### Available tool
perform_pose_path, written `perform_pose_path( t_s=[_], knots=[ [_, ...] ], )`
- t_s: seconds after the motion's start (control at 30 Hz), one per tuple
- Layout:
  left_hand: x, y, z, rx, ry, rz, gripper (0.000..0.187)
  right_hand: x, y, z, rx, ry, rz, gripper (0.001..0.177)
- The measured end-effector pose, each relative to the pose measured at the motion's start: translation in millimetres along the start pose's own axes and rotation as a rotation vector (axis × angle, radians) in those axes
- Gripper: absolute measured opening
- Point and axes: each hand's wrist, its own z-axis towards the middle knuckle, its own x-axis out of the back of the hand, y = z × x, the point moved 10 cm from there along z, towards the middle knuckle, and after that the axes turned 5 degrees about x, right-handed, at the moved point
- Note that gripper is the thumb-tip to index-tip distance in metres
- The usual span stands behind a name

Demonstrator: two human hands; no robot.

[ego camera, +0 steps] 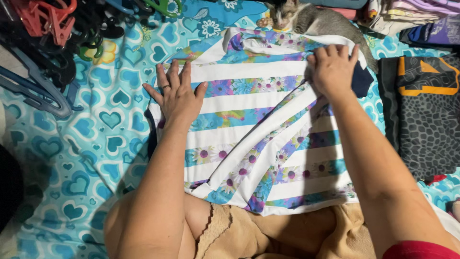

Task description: The person folds a black and teal garment and then folds a light-colored patterned shirt by smoothing them on the bed, folding the sleeves and sides inward, and completing the folds into compact rectangles.

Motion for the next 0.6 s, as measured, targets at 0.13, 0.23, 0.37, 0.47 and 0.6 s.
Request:
perform_pose_path(
  t_s=[0.13,0.23,0.37,0.47,0.6],
  knots=[
    [1,2,1,-0.001,0.009,0.01,0.074,-14,44,-9,0.006,-0.096,0.099,0.023],
    [4,1,-1,-0.001,0.017,0.01,0.074,-28,56,-8,-0.091,-0.174,0.221,0.021],
    [5,2,-1,-0.014,0.038,0.005,0.073,-14,33,0,-0.053,-0.076,0.021,0.013],
    [5,3,-1,-0.029,0.059,0.015,0.073,16,1,18,0.003,0.085,-0.065,0.015],
    [3,2,0,-0.023,0.062,0.02,0.074,10,-54,58,0.035,0.001,0.557,0.026]
  ],
)
